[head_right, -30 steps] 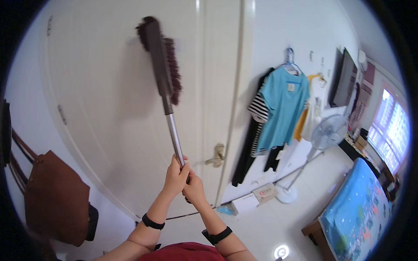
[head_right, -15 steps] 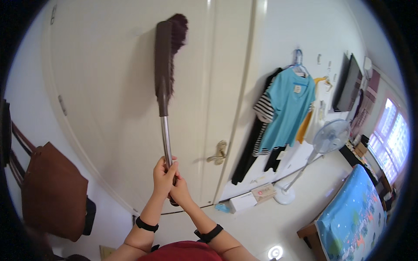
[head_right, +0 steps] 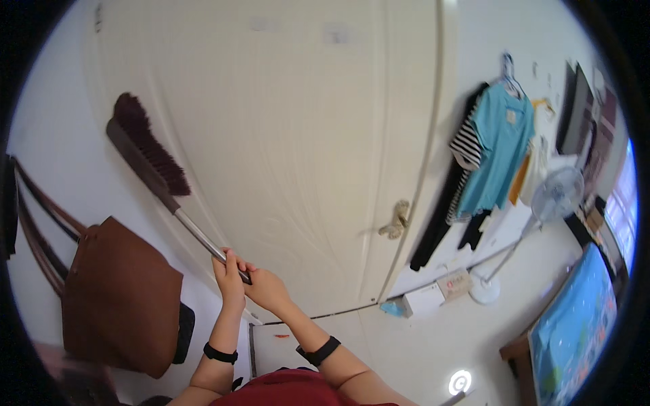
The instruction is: Dusting a door and nearby surfaces using a handheld brush.
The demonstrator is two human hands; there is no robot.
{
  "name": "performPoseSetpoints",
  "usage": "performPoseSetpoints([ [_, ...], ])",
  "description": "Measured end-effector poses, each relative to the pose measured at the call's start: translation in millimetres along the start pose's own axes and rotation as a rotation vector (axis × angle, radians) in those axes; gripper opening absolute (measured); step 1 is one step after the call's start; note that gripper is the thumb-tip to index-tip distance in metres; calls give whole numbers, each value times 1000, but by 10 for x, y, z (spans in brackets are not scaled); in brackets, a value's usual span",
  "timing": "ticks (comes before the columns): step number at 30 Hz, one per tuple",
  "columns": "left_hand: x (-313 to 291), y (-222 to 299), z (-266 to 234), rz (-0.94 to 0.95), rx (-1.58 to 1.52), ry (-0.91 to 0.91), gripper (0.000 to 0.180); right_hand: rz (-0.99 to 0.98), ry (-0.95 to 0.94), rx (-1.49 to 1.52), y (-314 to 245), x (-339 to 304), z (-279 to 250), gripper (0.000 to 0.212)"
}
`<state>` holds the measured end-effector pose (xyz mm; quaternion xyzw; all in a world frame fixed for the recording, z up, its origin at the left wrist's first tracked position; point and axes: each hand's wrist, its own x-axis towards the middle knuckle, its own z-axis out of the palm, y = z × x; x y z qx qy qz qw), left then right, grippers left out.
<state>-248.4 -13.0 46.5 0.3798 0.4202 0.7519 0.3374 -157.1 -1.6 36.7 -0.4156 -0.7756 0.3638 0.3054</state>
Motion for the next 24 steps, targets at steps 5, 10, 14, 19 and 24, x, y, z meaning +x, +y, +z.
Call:
performPoseSetpoints([
  [5, -120, -250, 548, 5, -55, -143, 9, 105, 153, 14, 279, -221, -452, 37],
  [10, -468, -620, 1374, -60, -96, -426, 8, 261, 351, 159, 827, -693, -981, 44],
  [14, -857, -703, 2004, -154, -62, -570, 8, 373, 508, 330, 1260, -1089, -1334, 42],
  [19, -1169, -955, 2640, -57, -11, -634, 8, 252, 690, 463, 1633, -1416, -1802, 41],
  [24, -1441, -966, 3230, -155, -199, -595, 10, 397, 638, 82, 1754, -1718, -2446, 40],
])
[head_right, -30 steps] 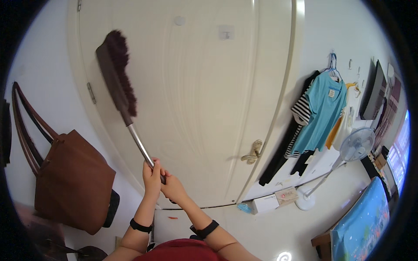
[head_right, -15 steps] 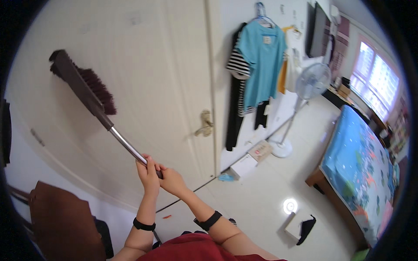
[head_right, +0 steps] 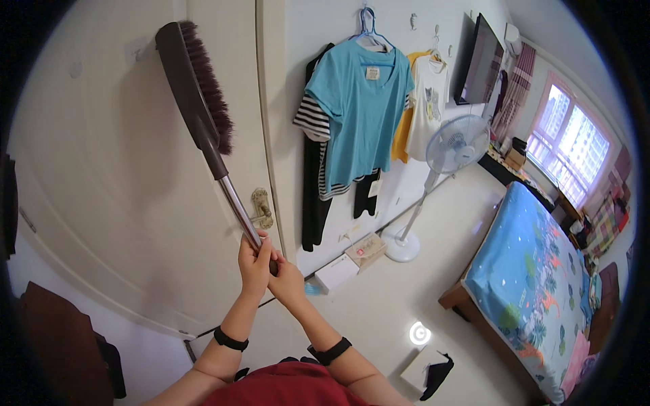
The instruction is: Dusting a door and nearby surfaces using a handheld brush.
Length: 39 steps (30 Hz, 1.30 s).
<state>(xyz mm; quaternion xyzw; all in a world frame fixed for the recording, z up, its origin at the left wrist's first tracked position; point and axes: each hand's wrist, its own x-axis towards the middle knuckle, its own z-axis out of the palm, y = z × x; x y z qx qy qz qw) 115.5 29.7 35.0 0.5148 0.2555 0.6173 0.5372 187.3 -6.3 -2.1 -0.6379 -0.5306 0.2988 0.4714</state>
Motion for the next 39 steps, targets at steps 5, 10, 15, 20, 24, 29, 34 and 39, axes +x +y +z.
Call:
performPoseSetpoints([
  [5, 116, -76, 418, -47, -29, 6, 13, -60, 67, 110, 166, 161, -325, 37],
  [10, 183, -274, 764, -77, 107, -35, 12, 62, -34, 222, 312, 254, -721, 38],
  [15, 318, -677, 1124, -18, 84, -71, 23, 23, 78, 161, 437, 361, -1135, 38],
  [20, 335, -860, 1669, 65, -51, -214, 41, -93, 241, -101, 651, 443, -1708, 42],
  [24, 31, -1157, 2358, 58, -186, -528, 40, -58, 533, -229, 1071, 121, -2324, 38],
  [29, -756, -1625, 3091, -115, -215, -867, 29, 103, 939, -226, 1395, -875, -2934, 39],
  [34, -1627, -1561, 3894, -146, 11, -1528, 27, 454, 1189, -364, 1715, -2312, -3320, 30],
  [39, -2348, -1685, 4654, 313, 189, -2348, 35, 735, 1405, -271, 2376, -3820, -3355, 27],
])
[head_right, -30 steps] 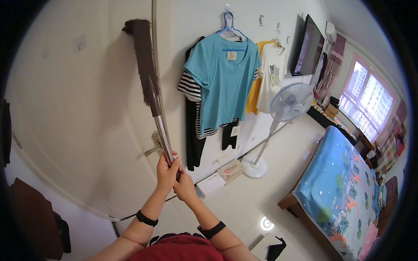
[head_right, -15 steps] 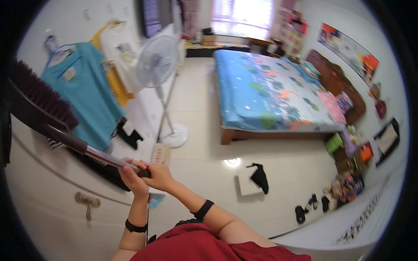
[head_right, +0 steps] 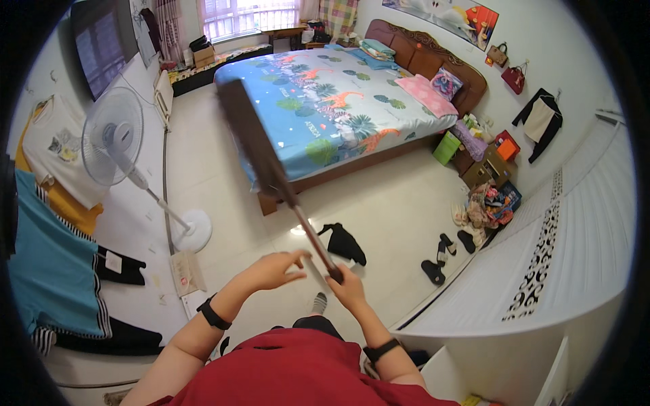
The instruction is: Dusting a door and nearby surfaces using a handheld brush.
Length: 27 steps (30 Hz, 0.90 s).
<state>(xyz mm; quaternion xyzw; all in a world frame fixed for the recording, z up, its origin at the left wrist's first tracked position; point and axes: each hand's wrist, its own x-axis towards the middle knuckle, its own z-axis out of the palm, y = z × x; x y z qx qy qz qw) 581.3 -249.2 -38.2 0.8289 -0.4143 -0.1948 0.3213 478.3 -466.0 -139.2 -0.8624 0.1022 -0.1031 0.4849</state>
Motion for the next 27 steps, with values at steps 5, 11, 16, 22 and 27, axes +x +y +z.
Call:
performPoseSetpoints([
  [5, 741, -586, -49, -110, 110, -174, 36, 263, 0, 69, 703, 297, -695, 18],
  [11, 994, -1425, -208, -336, 28, -22, 33, 409, 95, 184, 1137, 1161, -1186, 15],
  [16, 1321, -1824, -287, -467, -42, 20, 29, 421, 85, 299, 1263, 1966, -1280, 13],
  [22, 2450, -2310, -512, -464, -128, 23, 29, 487, 72, 342, 1398, 2788, -1148, 37],
  [27, 3832, -2740, -940, -281, -30, -49, 29, 528, -15, 403, 1493, 3788, -933, 64],
])
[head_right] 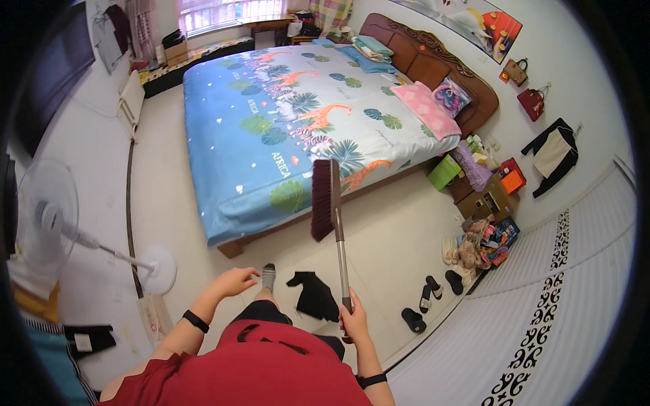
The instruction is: Dusting a door and nearby surfaces using a handheld brush.
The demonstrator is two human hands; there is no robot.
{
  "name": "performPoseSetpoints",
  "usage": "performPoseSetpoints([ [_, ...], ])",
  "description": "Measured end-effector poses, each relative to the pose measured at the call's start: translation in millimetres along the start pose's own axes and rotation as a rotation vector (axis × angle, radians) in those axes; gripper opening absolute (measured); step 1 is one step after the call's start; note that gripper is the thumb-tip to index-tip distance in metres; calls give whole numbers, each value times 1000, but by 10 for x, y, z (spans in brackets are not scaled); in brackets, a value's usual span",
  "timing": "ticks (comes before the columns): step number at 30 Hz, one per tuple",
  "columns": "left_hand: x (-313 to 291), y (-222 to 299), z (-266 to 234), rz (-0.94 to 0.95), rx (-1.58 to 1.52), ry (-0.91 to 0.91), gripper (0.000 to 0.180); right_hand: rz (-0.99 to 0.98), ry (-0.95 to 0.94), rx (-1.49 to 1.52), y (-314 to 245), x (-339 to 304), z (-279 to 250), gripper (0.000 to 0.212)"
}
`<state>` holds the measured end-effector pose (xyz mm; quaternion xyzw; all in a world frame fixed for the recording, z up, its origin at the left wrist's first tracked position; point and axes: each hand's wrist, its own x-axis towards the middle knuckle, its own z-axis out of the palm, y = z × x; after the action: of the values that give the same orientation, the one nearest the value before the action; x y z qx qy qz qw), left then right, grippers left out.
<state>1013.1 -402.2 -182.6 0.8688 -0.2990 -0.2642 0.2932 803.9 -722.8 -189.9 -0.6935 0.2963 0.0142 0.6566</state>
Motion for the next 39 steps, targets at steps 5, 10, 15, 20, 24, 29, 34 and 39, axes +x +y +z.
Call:
performPoseSetpoints([
  [5, 1223, -394, -559, -3, -9, -177, 30, 91, 44, -139, -600, 960, 417, 65],
  [10, 1838, -1221, -1072, -94, 62, -255, 30, 190, 37, -270, -1012, 1900, 796, 60],
  [15, 1906, -1872, -1474, -344, 85, -108, 29, 198, -90, -529, -1383, 2672, 1067, 58],
  [20, 1782, -2267, -1443, -449, -90, 22, 28, -269, -298, -868, -1522, 3523, 1347, 56],
  [24, 1498, -2429, -1061, -661, -426, 185, 24, -252, -636, -1206, -2017, 4173, 1737, 56],
  [29, 1317, -2196, -511, -904, -478, 236, 22, -436, -779, -1296, -1979, 4889, 1832, 55],
  [34, 1665, -1680, 93, -1207, -727, 379, 20, -456, -784, -1281, -1753, 5772, 889, 56],
  [39, 2800, -740, 248, -1119, -742, 280, 19, -257, -443, -1070, -1457, 6379, -1079, 56],
])
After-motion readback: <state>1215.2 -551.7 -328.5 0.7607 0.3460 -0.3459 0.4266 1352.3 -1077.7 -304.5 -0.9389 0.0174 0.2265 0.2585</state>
